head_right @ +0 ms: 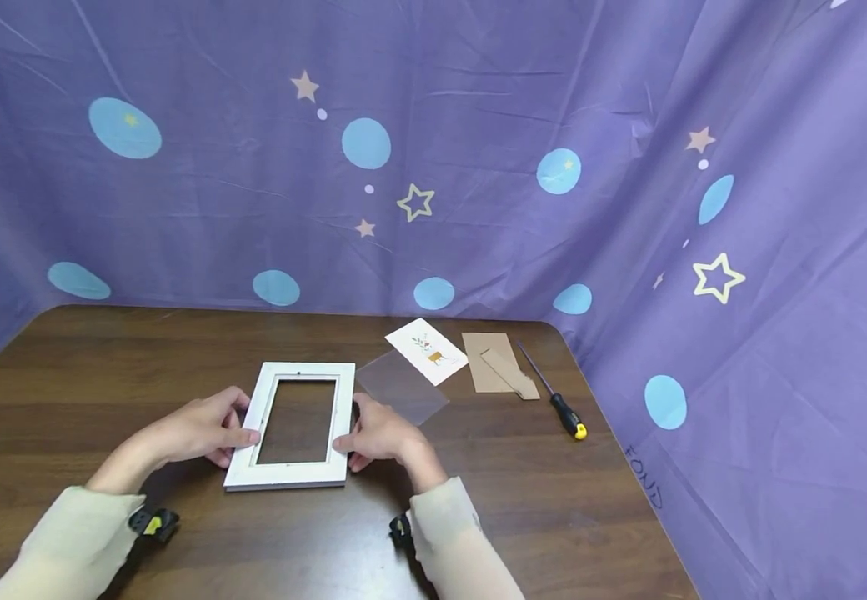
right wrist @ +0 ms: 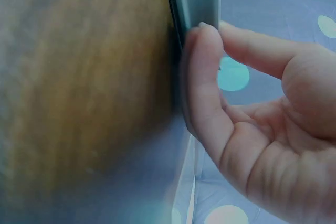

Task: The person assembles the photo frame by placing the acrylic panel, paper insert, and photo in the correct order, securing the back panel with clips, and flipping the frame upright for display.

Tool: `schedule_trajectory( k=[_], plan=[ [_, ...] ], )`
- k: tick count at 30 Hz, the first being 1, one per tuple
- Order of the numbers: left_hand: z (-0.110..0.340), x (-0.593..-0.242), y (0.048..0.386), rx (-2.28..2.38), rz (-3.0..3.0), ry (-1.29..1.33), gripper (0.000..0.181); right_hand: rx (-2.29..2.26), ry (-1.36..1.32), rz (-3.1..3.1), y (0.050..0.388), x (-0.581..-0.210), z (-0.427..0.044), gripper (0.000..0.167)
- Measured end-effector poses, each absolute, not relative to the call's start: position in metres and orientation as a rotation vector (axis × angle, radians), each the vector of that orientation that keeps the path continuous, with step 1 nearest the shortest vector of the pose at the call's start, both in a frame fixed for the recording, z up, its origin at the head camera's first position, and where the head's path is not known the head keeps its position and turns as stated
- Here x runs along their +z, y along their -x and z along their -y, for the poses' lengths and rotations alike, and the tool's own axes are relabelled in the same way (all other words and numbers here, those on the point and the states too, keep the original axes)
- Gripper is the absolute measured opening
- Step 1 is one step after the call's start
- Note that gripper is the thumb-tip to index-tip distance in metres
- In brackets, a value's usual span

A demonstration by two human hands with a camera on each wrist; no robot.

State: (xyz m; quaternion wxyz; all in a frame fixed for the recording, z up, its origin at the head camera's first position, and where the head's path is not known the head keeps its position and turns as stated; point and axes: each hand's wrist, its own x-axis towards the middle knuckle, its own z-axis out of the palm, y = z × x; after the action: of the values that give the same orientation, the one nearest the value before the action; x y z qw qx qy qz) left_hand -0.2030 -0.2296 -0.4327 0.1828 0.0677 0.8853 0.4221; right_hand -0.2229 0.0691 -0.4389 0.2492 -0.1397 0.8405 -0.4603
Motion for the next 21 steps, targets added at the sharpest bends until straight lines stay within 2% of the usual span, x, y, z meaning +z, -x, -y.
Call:
schedule_trajectory(
  k=[8, 21],
  plan=[
    [0.223, -0.433, 0.199, 1.209, -2.503, -0.257, 0.048, -1.246, 0.405, -2.197, 0.225, -0.437, -0.078, 0.095],
    [0.211, -0.440, 0.196, 1.227, -2.519, -0.297, 0.048, -1.280, 0.376, -2.106, 0.230, -0.435, -0.093, 0.099]
  ],
)
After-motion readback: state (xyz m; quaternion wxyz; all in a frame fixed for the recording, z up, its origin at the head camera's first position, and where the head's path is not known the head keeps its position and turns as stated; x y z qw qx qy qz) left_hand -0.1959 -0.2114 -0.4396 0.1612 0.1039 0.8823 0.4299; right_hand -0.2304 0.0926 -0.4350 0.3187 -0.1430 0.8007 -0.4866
